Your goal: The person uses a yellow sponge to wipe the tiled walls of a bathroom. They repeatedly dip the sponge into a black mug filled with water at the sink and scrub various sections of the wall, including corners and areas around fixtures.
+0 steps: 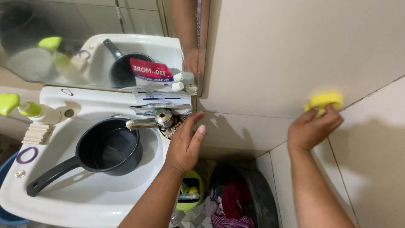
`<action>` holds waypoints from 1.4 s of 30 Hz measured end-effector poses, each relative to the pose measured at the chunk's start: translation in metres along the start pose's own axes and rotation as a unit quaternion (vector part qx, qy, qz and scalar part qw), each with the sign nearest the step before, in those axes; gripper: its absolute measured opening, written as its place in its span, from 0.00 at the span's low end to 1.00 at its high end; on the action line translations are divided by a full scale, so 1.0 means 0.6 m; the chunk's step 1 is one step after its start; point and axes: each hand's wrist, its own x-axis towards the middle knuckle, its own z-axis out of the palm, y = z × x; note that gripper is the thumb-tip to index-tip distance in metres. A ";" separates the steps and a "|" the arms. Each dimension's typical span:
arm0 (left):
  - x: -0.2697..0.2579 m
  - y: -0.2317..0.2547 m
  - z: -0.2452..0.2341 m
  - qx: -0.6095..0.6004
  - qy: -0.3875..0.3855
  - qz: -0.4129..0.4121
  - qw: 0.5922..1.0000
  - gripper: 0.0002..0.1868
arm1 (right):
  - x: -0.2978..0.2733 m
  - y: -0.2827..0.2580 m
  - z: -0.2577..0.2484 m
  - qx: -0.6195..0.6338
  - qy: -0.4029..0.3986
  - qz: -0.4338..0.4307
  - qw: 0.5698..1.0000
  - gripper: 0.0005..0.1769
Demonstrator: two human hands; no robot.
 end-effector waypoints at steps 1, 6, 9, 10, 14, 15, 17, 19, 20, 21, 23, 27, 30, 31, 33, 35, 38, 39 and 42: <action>0.001 0.000 0.000 0.002 -0.001 0.000 1.000 0.29 | -0.012 -0.039 0.004 0.000 0.000 0.002 1.000 0.15; -0.001 -0.007 0.004 0.027 -0.002 0.008 1.000 0.28 | -0.113 -0.179 0.044 0.067 -0.067 0.070 0.993 0.16; -0.003 -0.004 0.005 0.018 -0.005 0.007 1.000 0.28 | -0.163 -0.225 0.064 0.079 -0.142 0.028 0.986 0.14; -0.002 -0.005 0.005 0.017 -0.006 0.008 1.000 0.28 | -0.171 -0.225 0.065 0.078 -0.141 0.028 0.986 0.14; 0.000 -0.005 0.007 0.034 -0.007 0.019 0.999 0.27 | -0.162 -0.182 0.060 0.094 -0.203 -0.086 0.971 0.08; -0.001 -0.005 0.008 0.040 -0.010 0.022 0.999 0.27 | -0.153 -0.160 0.055 0.105 -0.211 -0.119 0.964 0.07; 0.001 -0.001 0.007 0.041 -0.014 0.020 0.999 0.27 | -0.121 -0.110 0.037 0.071 -0.186 -0.088 0.976 0.09; 0.002 -0.001 0.007 0.041 -0.021 0.016 0.999 0.27 | -0.098 -0.056 0.022 0.033 -0.163 -0.056 0.984 0.11; 0.002 -0.002 0.006 0.036 -0.020 0.015 0.999 0.27 | -0.088 -0.029 0.018 0.002 -0.113 0.005 0.994 0.13; 0.002 -0.003 0.005 0.030 -0.020 0.013 0.999 0.27 | -0.079 -0.002 0.014 -0.029 -0.062 0.066 0.996 0.15; 0.004 -0.002 0.008 0.029 -0.021 0.021 0.999 0.27 | -0.061 0.049 0.033 0.040 -0.049 0.236 0.970 0.15; 0.003 -0.001 0.009 0.043 -0.022 0.017 0.999 0.28 | -0.053 0.034 0.051 0.122 -0.012 0.405 0.906 0.15; 0.004 0.002 0.008 0.039 -0.020 0.033 0.998 0.28 | -0.095 -0.033 0.073 0.091 -0.022 0.254 0.963 0.17; 0.003 0.003 0.008 0.037 -0.023 0.034 0.998 0.28 | -0.090 -0.071 0.057 0.088 -0.020 0.255 0.963 0.17; 0.005 0.008 0.008 0.042 -0.026 0.033 0.998 0.29 | -0.076 -0.145 0.028 0.210 -0.068 0.245 0.944 0.17; 0.005 0.010 0.009 0.042 -0.032 0.034 0.998 0.29 | -0.022 -0.176 -0.014 0.253 -0.064 0.233 0.937 0.17; 0.007 0.008 0.013 0.043 -0.040 0.042 0.997 0.29 | 0.061 -0.184 -0.059 0.304 -0.032 0.175 0.936 0.17; 0.008 0.007 0.013 0.046 -0.039 0.047 0.997 0.29 | 0.089 -0.182 -0.071 0.314 -0.009 0.131 0.940 0.17; 0.009 0.009 0.014 0.036 -0.039 0.041 0.998 0.29 | 0.108 -0.141 -0.081 0.242 0.008 0.114 0.964 0.15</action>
